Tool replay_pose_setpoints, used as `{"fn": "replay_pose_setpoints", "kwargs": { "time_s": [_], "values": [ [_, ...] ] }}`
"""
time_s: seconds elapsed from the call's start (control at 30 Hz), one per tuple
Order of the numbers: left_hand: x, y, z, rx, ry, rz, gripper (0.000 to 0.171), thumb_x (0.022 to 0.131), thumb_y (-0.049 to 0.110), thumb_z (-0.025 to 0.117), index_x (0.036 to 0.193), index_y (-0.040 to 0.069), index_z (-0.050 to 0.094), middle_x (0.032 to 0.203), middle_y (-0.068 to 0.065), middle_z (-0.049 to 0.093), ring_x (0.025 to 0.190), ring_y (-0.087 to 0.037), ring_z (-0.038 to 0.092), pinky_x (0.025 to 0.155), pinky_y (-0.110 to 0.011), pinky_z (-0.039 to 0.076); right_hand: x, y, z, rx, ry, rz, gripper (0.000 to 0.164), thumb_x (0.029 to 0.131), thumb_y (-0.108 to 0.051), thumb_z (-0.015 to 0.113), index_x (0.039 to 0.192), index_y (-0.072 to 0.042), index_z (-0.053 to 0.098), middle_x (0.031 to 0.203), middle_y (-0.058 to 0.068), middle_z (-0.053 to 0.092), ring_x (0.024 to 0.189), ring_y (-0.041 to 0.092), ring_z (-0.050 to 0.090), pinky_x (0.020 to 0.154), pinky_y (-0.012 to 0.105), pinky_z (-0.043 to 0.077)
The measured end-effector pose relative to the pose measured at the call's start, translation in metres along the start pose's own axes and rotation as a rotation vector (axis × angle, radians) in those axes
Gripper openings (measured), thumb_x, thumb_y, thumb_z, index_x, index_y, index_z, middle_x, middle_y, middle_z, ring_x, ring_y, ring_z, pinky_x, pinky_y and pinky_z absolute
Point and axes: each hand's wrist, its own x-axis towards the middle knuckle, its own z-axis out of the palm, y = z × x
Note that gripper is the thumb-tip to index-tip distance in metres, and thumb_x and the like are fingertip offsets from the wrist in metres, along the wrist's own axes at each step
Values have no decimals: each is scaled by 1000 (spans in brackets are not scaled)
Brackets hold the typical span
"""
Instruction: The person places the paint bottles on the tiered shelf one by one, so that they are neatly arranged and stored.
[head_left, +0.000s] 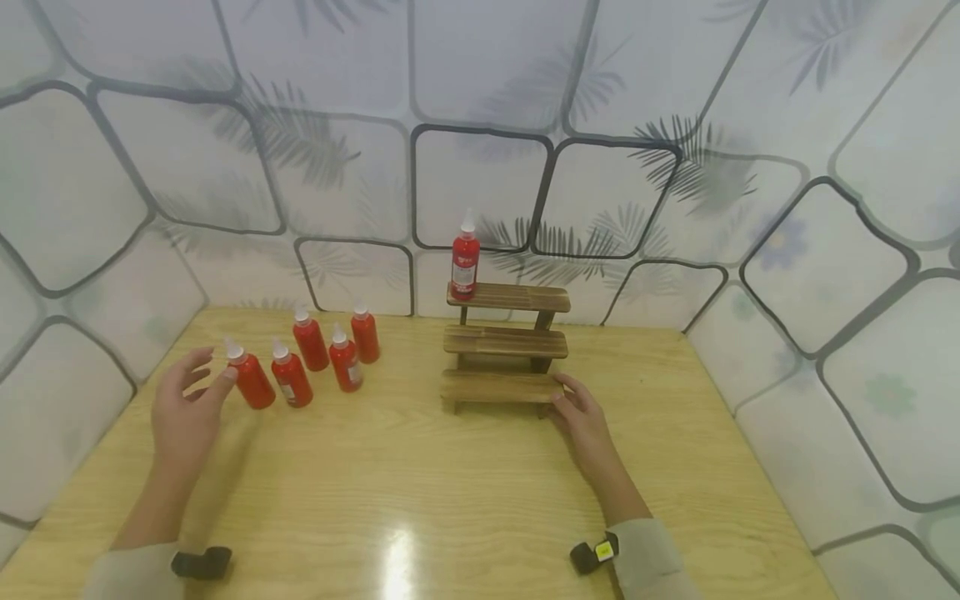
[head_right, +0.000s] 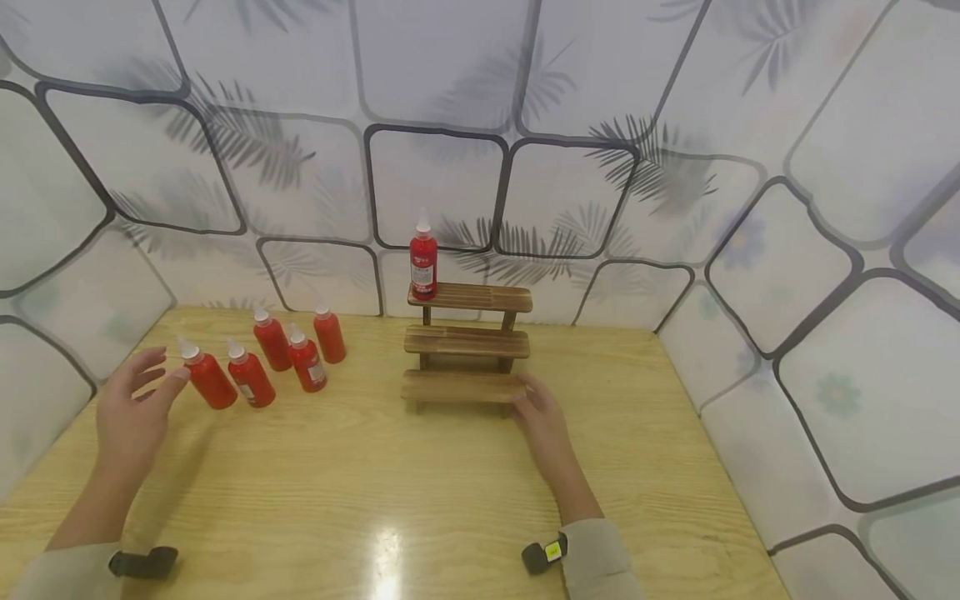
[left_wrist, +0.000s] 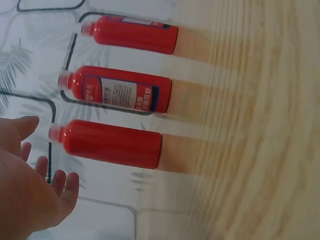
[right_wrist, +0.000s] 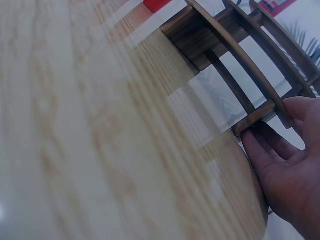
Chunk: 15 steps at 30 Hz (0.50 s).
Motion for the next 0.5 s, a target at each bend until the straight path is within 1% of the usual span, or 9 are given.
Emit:
{"fn": "replay_pose_setpoints", "kwargs": {
  "time_s": [0.07,0.1,0.17,0.23,0.27,0.33,0.43,0.5],
  "values": [
    [4,-6,-1,-5,-27,-19,52,98,29,66,147,20,51,144,6,49,128,-14,48,96,-13,42,1,1,0,-2,13,0,47,103,-19,57,148,-11,44,140,23,51,129,30,56,106,31,50],
    [6,-8,-1,-7,-37,-24,53,98,29,66,147,20,51,146,5,48,129,-13,47,95,-12,42,1,1,1,-7,15,-4,48,103,-19,57,148,-10,44,139,24,51,127,28,57,105,31,51],
    [8,-12,-1,-9,-50,-22,54,98,28,66,148,19,49,146,5,49,127,-11,49,92,-8,42,2,2,1,-5,23,-6,47,103,-19,58,148,-9,45,137,24,53,122,24,60,104,31,51],
    [10,-15,0,-28,-56,-24,53,98,26,66,148,19,50,142,8,52,123,-6,51,88,-4,42,3,3,2,2,22,-10,48,102,-19,59,148,-9,45,136,24,53,120,22,62,104,31,52],
    [11,-16,0,-60,-58,-29,52,97,23,67,147,18,51,137,9,54,119,-3,52,87,-3,42,3,3,2,-1,20,-13,49,102,-19,59,148,-8,45,137,24,53,120,21,61,104,31,51],
    [12,-18,2,-172,-68,-41,49,96,16,68,143,16,53,128,14,58,114,0,54,84,-1,45,3,3,2,3,20,-12,48,102,-19,58,148,-9,45,138,24,52,121,21,61,105,32,51],
    [14,-20,7,-349,-91,-70,46,94,7,69,138,16,57,120,19,60,112,-1,55,82,-2,48,3,3,1,-4,21,-10,48,103,-19,58,148,-9,45,139,25,52,124,24,59,106,32,50],
    [16,-21,10,-406,-109,-88,46,94,6,70,136,18,58,119,19,60,114,-2,54,81,-2,49,3,3,0,7,23,-6,47,103,-18,57,148,-9,45,140,25,51,127,27,57,106,33,50]
  ]
}}
